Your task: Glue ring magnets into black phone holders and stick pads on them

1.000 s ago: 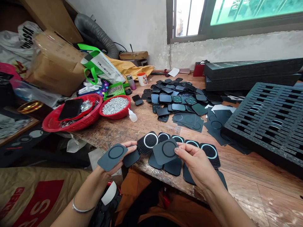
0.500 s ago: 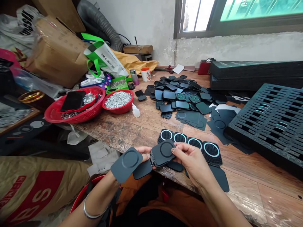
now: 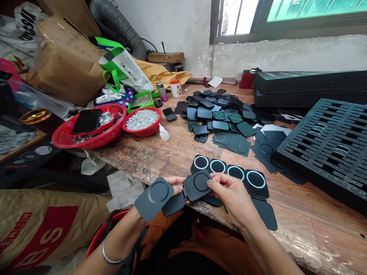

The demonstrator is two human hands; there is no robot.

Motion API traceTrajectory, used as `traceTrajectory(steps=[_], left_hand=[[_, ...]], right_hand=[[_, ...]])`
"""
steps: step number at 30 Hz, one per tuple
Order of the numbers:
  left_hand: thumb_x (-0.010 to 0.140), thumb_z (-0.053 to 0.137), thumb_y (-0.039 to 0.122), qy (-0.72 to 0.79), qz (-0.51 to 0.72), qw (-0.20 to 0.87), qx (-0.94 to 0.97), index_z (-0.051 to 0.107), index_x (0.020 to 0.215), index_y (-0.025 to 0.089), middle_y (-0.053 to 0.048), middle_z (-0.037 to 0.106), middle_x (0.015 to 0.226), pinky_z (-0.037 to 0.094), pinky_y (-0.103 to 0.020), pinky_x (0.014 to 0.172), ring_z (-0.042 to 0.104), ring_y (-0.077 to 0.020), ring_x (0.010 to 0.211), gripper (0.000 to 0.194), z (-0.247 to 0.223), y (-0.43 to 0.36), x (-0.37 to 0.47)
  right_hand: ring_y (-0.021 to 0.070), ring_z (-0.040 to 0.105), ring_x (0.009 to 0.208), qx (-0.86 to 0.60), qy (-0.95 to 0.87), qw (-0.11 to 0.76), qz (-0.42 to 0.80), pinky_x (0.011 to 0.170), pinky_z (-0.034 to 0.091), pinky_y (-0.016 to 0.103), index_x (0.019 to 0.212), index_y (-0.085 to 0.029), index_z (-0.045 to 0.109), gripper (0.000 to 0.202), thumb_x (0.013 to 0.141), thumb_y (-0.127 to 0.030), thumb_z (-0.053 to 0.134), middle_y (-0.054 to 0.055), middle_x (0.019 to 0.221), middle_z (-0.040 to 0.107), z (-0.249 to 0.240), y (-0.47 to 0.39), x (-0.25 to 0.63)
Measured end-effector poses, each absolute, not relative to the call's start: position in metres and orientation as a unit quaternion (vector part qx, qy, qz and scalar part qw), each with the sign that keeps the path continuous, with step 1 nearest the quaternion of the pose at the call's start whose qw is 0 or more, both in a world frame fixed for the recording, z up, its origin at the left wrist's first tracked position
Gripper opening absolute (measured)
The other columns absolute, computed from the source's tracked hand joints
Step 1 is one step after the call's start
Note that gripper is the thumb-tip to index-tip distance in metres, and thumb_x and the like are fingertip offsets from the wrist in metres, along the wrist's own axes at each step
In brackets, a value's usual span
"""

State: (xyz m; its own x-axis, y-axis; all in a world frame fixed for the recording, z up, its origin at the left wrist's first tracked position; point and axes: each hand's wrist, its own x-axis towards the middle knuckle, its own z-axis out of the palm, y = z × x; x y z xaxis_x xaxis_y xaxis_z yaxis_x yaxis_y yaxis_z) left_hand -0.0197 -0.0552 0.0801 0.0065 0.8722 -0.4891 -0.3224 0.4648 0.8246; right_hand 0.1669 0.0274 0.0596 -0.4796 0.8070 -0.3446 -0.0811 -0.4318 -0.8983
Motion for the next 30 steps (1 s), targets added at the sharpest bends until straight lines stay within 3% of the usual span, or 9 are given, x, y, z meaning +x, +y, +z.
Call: traceTrajectory(steps=[10,20,30], left_hand=[[0.07,0.068,0.029,0.532,0.46,0.666,0.249,0.069,0.099,0.01,-0.007,0.07,0.069,0.053,-0.031,0.07,0.067,-0.0208,0.068,0.035,0.082,-0.054,-0.019],[0.07,0.069,0.031,0.548,0.443,0.659,0.265,0.07,0.096,0.013,-0.007,0.07,0.072,0.053,-0.031,0.07,0.067,-0.0212,0.069,0.032,0.082,-0.053,-0.019],[0.071,0.07,0.032,0.559,0.438,0.653,0.265,0.069,0.1,0.015,-0.006,0.071,0.072,0.053,-0.031,0.068,0.068,-0.0214,0.069,0.033,0.072,-0.051,-0.019]], right_hand=[[0.0178,0.059,0.08,-0.409,-0.456,0.303,0.73,0.075,0.051,0.031,0.062,-0.017,0.065,0.024,0.067,-0.038,0.077,0.007,0.098,0.063,0.057,0.029,0.169],[0.0157,0.057,0.076,-0.435,-0.485,0.306,0.694,0.067,0.051,0.025,0.061,-0.017,0.061,0.03,0.064,-0.042,0.077,0.008,0.1,0.061,0.057,0.029,0.168],[0.017,0.058,0.078,-0.439,-0.508,0.312,0.672,0.072,0.049,0.028,0.06,-0.017,0.061,0.03,0.063,-0.042,0.078,0.006,0.098,0.062,0.055,0.031,0.168]])
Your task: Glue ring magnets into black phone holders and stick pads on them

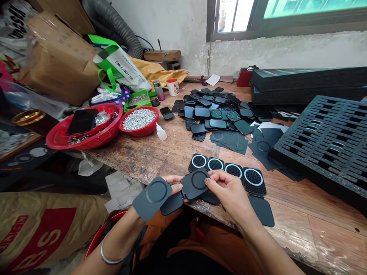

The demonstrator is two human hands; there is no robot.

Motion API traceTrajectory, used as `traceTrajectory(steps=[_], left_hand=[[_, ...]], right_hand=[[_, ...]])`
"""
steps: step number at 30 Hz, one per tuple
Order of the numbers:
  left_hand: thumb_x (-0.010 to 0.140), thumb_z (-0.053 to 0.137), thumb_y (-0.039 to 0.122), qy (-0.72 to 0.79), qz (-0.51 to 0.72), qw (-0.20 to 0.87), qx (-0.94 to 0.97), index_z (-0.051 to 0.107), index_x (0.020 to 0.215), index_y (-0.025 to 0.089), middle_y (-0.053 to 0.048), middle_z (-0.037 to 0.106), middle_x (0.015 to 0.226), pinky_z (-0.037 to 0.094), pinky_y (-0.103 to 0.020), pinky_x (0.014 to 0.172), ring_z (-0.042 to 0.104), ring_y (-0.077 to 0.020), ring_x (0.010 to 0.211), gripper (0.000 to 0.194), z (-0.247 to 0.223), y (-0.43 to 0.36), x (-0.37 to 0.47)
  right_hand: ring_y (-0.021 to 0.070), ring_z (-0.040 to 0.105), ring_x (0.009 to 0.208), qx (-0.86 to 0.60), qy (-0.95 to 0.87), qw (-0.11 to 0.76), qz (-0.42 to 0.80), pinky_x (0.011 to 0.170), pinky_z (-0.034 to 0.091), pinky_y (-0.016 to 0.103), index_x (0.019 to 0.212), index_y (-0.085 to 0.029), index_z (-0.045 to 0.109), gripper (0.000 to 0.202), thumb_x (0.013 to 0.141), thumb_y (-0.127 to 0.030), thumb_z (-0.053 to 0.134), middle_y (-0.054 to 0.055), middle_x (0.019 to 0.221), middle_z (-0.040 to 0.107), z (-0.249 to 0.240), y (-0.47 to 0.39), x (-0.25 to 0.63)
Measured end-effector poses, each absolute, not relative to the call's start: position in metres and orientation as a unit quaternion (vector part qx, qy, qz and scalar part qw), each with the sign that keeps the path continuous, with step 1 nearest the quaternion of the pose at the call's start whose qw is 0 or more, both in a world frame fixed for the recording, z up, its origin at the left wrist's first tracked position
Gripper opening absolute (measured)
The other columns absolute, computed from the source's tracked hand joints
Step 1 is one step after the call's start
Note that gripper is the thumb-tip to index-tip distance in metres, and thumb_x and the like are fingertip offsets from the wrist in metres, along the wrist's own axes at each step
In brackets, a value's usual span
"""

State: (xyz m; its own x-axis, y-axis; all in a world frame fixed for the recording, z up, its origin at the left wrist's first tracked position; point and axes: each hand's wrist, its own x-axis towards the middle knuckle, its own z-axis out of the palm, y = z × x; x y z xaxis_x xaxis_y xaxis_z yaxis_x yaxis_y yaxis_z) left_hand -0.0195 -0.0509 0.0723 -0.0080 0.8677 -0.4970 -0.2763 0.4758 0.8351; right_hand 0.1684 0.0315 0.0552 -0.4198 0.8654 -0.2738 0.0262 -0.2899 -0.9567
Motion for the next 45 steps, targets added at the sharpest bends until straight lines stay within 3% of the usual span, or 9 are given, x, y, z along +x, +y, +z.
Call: traceTrajectory(steps=[9,17,25,45], left_hand=[[0.069,0.072,0.035,0.587,0.456,0.609,0.275,0.065,0.099,0.009,-0.008,0.07,0.072,0.052,-0.028,0.06,0.068,-0.0206,0.063,0.04,0.07,-0.052,-0.018],[0.074,0.066,0.034,0.612,0.45,0.577,0.302,0.068,0.099,0.015,-0.006,0.07,0.071,0.05,-0.027,0.057,0.067,-0.0213,0.063,0.032,0.067,-0.052,-0.018],[0.075,0.064,0.031,0.629,0.44,0.547,0.334,0.07,0.093,0.019,-0.005,0.069,0.068,0.047,-0.029,0.057,0.065,-0.0223,0.063,0.023,0.068,-0.05,-0.018],[0.082,0.056,0.033,0.655,0.408,0.476,0.421,0.069,0.107,0.019,-0.004,0.072,0.074,0.047,-0.026,0.057,0.063,-0.0199,0.065,0.031,0.072,-0.056,-0.015]], right_hand=[[0.0201,0.059,0.088,-0.433,-0.546,0.33,0.637,0.077,0.046,0.029,0.063,-0.017,0.063,0.026,0.069,-0.041,0.074,0.007,0.103,0.063,0.053,0.029,0.169],[0.022,0.056,0.095,-0.44,-0.588,0.367,0.571,0.082,0.044,0.03,0.059,-0.018,0.06,0.027,0.07,-0.039,0.072,0.008,0.098,0.061,0.059,0.024,0.165],[0.0224,0.054,0.094,-0.428,-0.598,0.384,0.559,0.071,0.047,0.029,0.062,-0.019,0.058,0.024,0.075,-0.036,0.067,0.01,0.103,0.056,0.063,0.021,0.162],[0.019,0.054,0.09,-0.426,-0.621,0.393,0.529,0.064,0.046,0.025,0.061,-0.018,0.056,0.02,0.078,-0.026,0.063,0.007,0.097,0.053,0.056,0.024,0.161]])
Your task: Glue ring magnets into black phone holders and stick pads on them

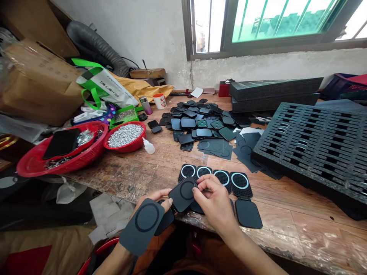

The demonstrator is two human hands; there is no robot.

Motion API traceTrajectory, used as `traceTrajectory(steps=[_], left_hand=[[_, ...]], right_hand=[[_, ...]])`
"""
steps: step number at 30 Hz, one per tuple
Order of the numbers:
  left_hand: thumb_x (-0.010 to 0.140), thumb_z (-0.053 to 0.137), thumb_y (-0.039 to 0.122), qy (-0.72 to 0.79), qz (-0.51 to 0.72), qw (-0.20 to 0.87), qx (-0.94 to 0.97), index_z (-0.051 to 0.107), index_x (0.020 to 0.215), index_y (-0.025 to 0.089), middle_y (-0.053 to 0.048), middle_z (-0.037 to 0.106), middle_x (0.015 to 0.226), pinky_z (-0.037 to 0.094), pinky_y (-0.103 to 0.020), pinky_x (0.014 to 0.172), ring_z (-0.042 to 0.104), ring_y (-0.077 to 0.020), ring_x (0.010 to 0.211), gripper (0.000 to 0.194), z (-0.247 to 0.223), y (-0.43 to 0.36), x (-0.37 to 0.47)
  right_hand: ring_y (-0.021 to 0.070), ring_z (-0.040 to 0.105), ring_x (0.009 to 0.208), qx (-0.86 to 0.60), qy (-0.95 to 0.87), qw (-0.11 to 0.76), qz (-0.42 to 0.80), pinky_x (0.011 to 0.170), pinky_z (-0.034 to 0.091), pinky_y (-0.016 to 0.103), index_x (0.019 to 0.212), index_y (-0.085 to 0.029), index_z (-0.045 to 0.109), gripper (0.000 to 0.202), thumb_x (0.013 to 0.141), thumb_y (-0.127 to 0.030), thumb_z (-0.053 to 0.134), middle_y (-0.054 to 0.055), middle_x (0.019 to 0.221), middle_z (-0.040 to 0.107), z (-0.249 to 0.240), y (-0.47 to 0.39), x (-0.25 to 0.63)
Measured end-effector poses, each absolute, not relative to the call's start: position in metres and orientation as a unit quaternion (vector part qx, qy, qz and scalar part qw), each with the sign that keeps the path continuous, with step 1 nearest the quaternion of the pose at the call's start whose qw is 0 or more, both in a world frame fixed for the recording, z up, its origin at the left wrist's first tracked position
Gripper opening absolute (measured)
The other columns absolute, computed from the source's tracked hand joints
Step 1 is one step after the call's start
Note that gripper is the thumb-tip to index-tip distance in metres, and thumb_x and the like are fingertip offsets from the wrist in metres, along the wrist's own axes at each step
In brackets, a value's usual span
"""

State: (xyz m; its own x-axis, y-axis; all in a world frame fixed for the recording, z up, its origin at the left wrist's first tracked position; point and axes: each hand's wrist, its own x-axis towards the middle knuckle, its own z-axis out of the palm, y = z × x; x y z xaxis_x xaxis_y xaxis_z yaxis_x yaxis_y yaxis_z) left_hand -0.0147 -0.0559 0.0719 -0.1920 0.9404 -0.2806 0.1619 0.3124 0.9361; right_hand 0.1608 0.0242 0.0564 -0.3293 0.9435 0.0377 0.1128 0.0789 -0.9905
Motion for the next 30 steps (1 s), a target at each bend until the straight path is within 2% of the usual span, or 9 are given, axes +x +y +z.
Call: traceTrajectory(steps=[7,11,16,18,20,23,26,28,30], left_hand=[[0.084,0.052,0.029,0.654,0.386,0.447,0.472,0.068,0.111,0.018,-0.004,0.071,0.084,0.046,-0.024,0.061,0.061,-0.0189,0.071,0.033,0.076,-0.056,-0.012],[0.084,0.052,0.026,0.649,0.377,0.425,0.506,0.069,0.109,0.017,-0.001,0.07,0.086,0.044,-0.022,0.066,0.059,-0.0181,0.076,0.031,0.082,-0.057,-0.011],[0.084,0.053,0.026,0.656,0.354,0.429,0.51,0.071,0.096,0.018,0.001,0.069,0.082,0.04,-0.02,0.062,0.055,-0.0145,0.07,0.023,0.08,-0.059,-0.011],[0.084,0.054,0.028,0.651,0.364,0.45,0.491,0.07,0.096,0.017,-0.001,0.069,0.082,0.041,-0.021,0.062,0.056,-0.0153,0.07,0.023,0.075,-0.06,-0.012],[0.084,0.055,0.031,0.634,0.387,0.495,0.451,0.069,0.101,0.017,-0.003,0.069,0.081,0.043,-0.022,0.062,0.059,-0.0169,0.071,0.026,0.068,-0.061,-0.012],[0.083,0.056,0.033,0.598,0.428,0.565,0.374,0.066,0.104,0.015,-0.005,0.069,0.076,0.046,-0.024,0.062,0.062,-0.0179,0.069,0.029,0.059,-0.06,-0.01],[0.076,0.065,0.029,0.575,0.452,0.595,0.335,0.061,0.109,0.016,-0.005,0.069,0.079,0.047,-0.025,0.063,0.062,-0.0174,0.068,0.036,0.056,-0.058,-0.004],[0.069,0.07,0.024,0.584,0.434,0.589,0.351,0.062,0.107,0.016,-0.002,0.067,0.077,0.045,-0.024,0.061,0.06,-0.016,0.065,0.039,0.06,-0.058,-0.001],[0.066,0.072,0.022,0.601,0.414,0.557,0.396,0.067,0.093,0.015,-0.001,0.064,0.073,0.043,-0.023,0.06,0.057,-0.0146,0.065,0.029,0.064,-0.058,0.002]], right_hand=[[0.0187,0.053,0.092,-0.424,-0.646,0.39,0.5,0.066,0.045,0.024,0.062,-0.019,0.053,0.019,0.079,-0.023,0.061,0.006,0.092,0.052,0.055,0.026,0.163],[0.0181,0.054,0.087,-0.426,-0.699,0.36,0.448,0.063,0.044,0.024,0.062,-0.019,0.05,0.021,0.081,-0.023,0.058,0.006,0.089,0.054,0.058,0.027,0.166],[0.0164,0.053,0.067,-0.435,-0.845,0.209,0.23,0.058,0.036,0.027,0.065,-0.02,0.049,0.024,0.087,-0.03,0.055,0.002,0.074,0.056,0.073,0.031,0.173],[0.0187,0.054,0.062,-0.464,-0.864,0.14,0.137,0.052,0.029,0.028,0.066,-0.02,0.051,0.029,0.086,-0.041,0.056,0.003,0.068,0.057,0.078,0.035,0.176],[0.02,0.054,0.057,-0.502,-0.851,0.108,0.109,0.049,0.026,0.028,0.066,-0.02,0.052,0.038,0.081,-0.055,0.057,0.004,0.06,0.056,0.079,0.039,0.179],[0.0174,0.053,0.054,-0.501,-0.815,0.154,0.246,0.049,0.032,0.027,0.077,-0.02,0.056,0.037,0.075,-0.057,0.062,0.0,0.058,0.056,0.074,0.041,0.179],[0.0152,0.058,0.065,-0.419,-0.741,0.228,0.472,0.055,0.042,0.024,0.095,-0.021,0.057,0.03,0.075,-0.041,0.067,0.0,0.075,0.063,0.07,0.036,0.173],[0.0152,0.06,0.074,-0.375,-0.693,0.261,0.558,0.061,0.046,0.024,0.096,-0.02,0.057,0.025,0.077,-0.034,0.066,0.001,0.083,0.064,0.07,0.031,0.168],[0.0134,0.058,0.072,-0.368,-0.676,0.287,0.571,0.06,0.045,0.022,0.089,-0.019,0.058,0.016,0.082,-0.033,0.061,0.0,0.079,0.062,0.07,0.027,0.163]])
